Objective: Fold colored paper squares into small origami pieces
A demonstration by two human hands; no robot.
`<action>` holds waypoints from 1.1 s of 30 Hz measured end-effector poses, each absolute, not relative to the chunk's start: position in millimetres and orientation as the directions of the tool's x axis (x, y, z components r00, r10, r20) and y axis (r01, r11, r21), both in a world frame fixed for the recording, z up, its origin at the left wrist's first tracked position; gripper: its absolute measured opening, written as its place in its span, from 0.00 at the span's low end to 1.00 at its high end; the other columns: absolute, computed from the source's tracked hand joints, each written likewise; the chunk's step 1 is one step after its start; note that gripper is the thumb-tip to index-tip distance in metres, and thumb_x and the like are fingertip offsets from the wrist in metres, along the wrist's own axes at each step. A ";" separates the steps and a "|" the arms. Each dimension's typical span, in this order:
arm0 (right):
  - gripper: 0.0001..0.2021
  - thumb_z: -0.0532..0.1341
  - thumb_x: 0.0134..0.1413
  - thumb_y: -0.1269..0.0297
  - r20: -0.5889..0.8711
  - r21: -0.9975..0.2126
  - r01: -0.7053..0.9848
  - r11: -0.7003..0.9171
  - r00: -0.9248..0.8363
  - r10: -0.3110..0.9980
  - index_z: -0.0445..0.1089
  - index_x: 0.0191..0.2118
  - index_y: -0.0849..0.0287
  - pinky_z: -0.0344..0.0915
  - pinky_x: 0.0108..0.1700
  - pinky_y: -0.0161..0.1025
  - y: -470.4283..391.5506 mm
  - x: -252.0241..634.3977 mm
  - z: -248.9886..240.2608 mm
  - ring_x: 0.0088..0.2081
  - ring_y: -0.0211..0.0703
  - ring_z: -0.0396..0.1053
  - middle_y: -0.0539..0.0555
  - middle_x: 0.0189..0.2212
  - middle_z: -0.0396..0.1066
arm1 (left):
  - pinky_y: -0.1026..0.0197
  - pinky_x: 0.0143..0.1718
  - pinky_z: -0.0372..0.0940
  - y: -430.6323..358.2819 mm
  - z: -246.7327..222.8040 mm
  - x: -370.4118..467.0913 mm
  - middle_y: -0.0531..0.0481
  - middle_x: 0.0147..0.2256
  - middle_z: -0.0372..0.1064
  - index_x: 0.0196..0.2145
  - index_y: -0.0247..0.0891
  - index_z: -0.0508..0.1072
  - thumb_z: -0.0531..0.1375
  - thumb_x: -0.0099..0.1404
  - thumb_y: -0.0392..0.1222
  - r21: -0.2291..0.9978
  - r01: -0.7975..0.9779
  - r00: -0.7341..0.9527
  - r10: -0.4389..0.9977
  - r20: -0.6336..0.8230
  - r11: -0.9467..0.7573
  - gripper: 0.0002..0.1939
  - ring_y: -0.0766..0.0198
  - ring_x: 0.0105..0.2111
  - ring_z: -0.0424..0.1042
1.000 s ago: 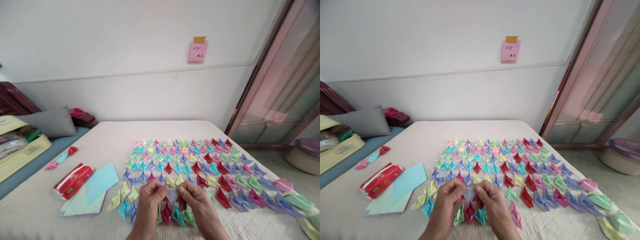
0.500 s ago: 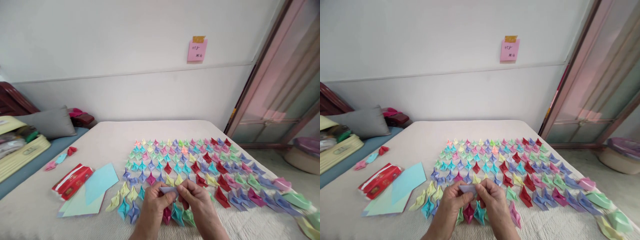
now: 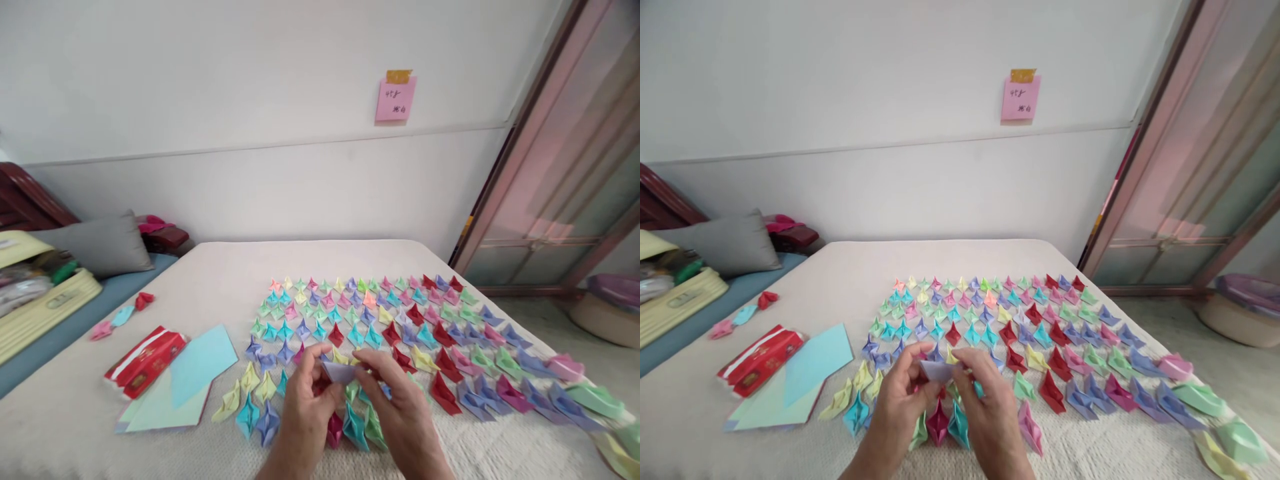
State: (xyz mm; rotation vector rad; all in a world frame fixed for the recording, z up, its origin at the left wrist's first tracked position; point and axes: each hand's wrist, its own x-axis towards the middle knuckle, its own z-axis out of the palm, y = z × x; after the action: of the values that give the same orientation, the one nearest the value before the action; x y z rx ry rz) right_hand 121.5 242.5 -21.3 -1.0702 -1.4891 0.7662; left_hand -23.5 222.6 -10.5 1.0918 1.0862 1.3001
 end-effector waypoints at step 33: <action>0.06 0.58 0.56 0.76 0.659 -0.574 0.517 0.635 -0.169 0.733 0.66 0.33 0.56 0.65 0.33 0.39 233.0 112.6 -20.0 0.33 0.45 0.68 0.52 0.30 0.69 | 0.57 0.41 0.66 222.5 -21.8 -29.5 0.49 0.36 0.74 0.54 0.40 0.65 0.54 0.65 0.33 0.885 0.395 -0.085 0.950 0.302 -0.246 0.19 0.60 0.36 0.73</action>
State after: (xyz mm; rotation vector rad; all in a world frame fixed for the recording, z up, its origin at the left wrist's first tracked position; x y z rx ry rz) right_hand 112.6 233.0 -20.0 -1.0009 -1.8344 0.2643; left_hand -29.5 222.5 -21.8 1.6498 1.4645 1.3243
